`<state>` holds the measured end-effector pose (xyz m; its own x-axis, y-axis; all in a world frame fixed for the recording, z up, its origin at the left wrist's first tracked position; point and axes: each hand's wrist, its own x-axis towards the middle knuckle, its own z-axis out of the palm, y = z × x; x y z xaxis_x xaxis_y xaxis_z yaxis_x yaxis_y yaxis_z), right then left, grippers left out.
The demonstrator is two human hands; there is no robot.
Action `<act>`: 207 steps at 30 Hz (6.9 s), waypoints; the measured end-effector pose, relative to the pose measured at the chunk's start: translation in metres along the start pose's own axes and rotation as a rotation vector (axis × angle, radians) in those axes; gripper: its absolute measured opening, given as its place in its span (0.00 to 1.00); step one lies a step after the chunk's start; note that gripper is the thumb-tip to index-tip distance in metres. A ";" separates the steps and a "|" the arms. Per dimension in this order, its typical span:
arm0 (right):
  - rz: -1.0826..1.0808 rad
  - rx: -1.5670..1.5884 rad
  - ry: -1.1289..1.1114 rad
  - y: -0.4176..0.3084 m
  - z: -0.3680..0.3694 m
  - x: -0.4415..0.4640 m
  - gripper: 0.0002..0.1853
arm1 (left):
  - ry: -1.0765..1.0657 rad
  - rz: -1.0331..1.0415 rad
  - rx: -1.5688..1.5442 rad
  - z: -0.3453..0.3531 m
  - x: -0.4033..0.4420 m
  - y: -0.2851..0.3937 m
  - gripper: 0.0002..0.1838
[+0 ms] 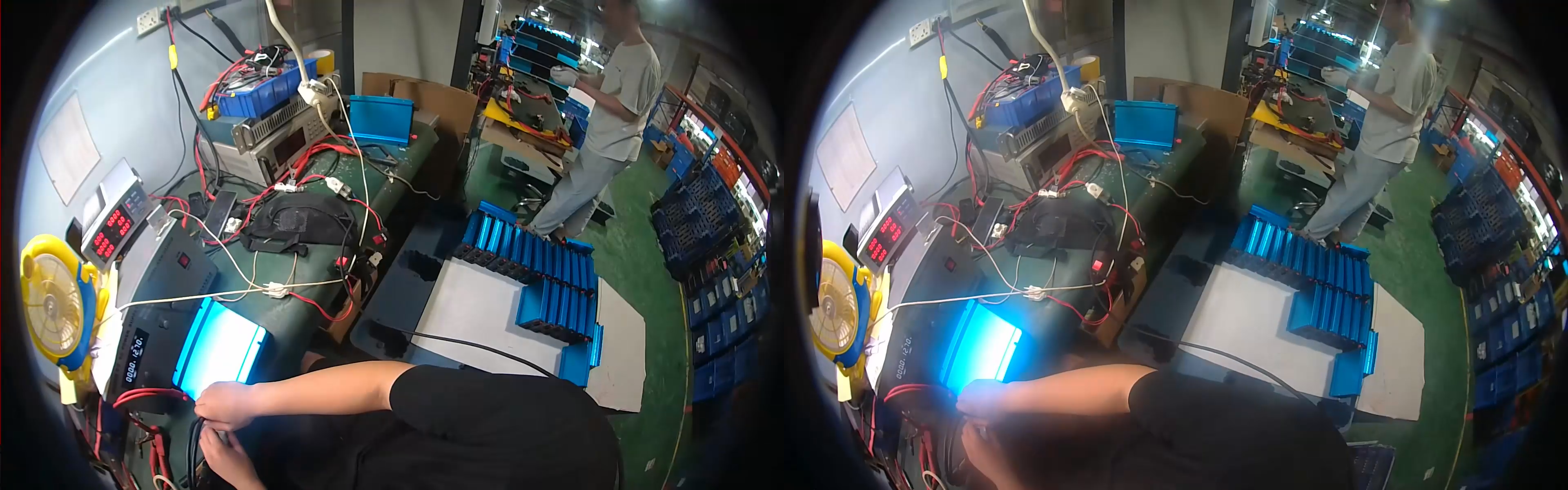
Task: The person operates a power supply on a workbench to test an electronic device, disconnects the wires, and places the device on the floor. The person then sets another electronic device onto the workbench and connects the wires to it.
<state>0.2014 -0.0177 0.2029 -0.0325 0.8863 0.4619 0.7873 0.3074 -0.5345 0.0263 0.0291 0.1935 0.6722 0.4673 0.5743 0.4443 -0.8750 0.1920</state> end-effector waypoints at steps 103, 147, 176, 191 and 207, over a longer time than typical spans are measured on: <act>0.386 -0.468 0.875 0.137 -0.124 -0.170 0.11 | -0.273 0.524 -0.051 0.047 0.158 0.117 0.23; 0.405 -0.209 0.478 0.093 -0.116 -0.210 0.16 | -0.219 0.055 0.136 0.036 0.077 0.123 0.28; 0.266 -0.380 0.367 0.181 -0.106 -0.075 0.15 | -0.804 -0.144 -0.156 0.113 -0.144 0.026 0.23; 0.229 -0.260 0.180 0.135 -0.140 -0.130 0.13 | -0.521 0.151 -0.680 0.031 -0.005 0.124 0.16; 0.190 -0.020 0.410 0.135 -0.120 -0.145 0.08 | -0.494 0.101 0.031 0.050 0.113 0.116 0.35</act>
<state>0.3861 -0.1468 0.1485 0.3576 0.7147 0.6011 0.7674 0.1420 -0.6253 0.1834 -0.0131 0.2412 0.9096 0.3906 0.1419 0.3746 -0.9185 0.1266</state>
